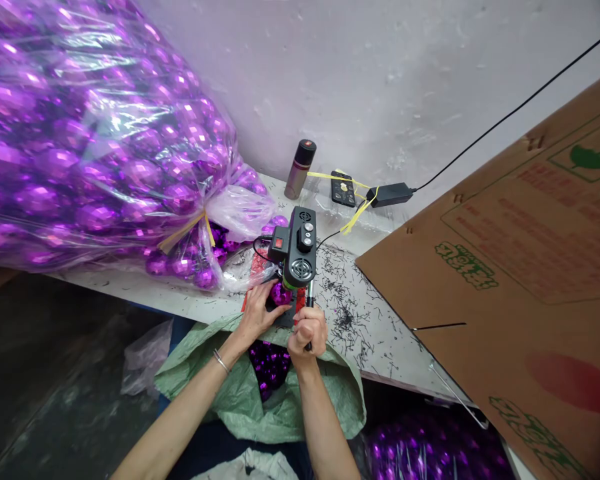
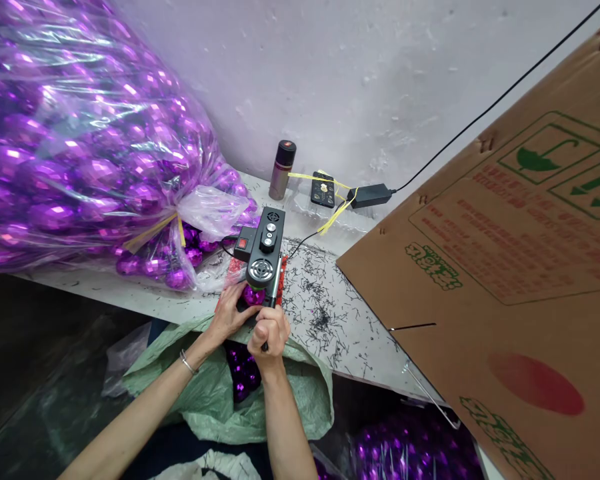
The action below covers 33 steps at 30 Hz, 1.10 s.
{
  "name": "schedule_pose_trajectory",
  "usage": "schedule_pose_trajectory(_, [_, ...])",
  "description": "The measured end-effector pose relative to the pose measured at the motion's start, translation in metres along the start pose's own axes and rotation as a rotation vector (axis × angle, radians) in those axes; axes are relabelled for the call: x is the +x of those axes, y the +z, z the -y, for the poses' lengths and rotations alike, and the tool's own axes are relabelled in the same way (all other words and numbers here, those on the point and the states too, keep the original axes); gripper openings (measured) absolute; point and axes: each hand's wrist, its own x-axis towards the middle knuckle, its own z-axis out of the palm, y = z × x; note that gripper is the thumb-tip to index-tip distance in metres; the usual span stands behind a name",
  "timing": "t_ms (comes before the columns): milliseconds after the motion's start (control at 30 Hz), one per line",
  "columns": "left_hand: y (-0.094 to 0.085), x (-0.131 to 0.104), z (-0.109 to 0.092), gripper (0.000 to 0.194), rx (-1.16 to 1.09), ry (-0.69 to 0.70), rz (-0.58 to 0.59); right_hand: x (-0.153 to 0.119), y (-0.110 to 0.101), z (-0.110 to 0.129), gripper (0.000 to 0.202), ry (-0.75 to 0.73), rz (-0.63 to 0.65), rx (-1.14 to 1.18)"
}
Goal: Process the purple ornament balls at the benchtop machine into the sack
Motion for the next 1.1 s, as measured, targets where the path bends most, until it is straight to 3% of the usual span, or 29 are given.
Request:
schedule_pose_trajectory(400, [0.005,0.0,0.005,0.055,-0.029,0.022,-0.013,-0.011,0.002,-0.006,0.037,0.014,-0.022,-0.01])
schedule_pose_trajectory(600, [0.005,0.0,0.004,0.054,-0.039,0.029,-0.014,-0.015,0.001,-0.012,0.035,-0.05,0.035,0.028])
schedule_pose_trajectory(700, [0.004,0.003,0.001,0.055,-0.054,0.023,-0.006,-0.004,-0.001,-0.004,0.036,-0.053,0.04,0.047])
schedule_pose_trajectory(800, [0.002,0.003,0.001,0.059,-0.074,0.031,0.022,0.023,-0.007,0.015,0.035,0.099,0.009,0.058])
schedule_pose_trajectory(900, [-0.001,-0.011,0.002,0.062,-0.093,0.088,0.038,0.054,-0.014,0.033,0.033,0.25,0.032,0.067])
schedule_pose_trajectory(1000, [-0.007,-0.041,0.005,0.066,-0.072,0.155,0.052,0.068,-0.016,0.039,0.035,0.241,0.031,0.069])
schedule_pose_trajectory(1100, [-0.022,-0.061,0.006,0.082,0.005,0.236,0.097,0.062,-0.014,0.035,0.033,0.192,0.032,0.075])
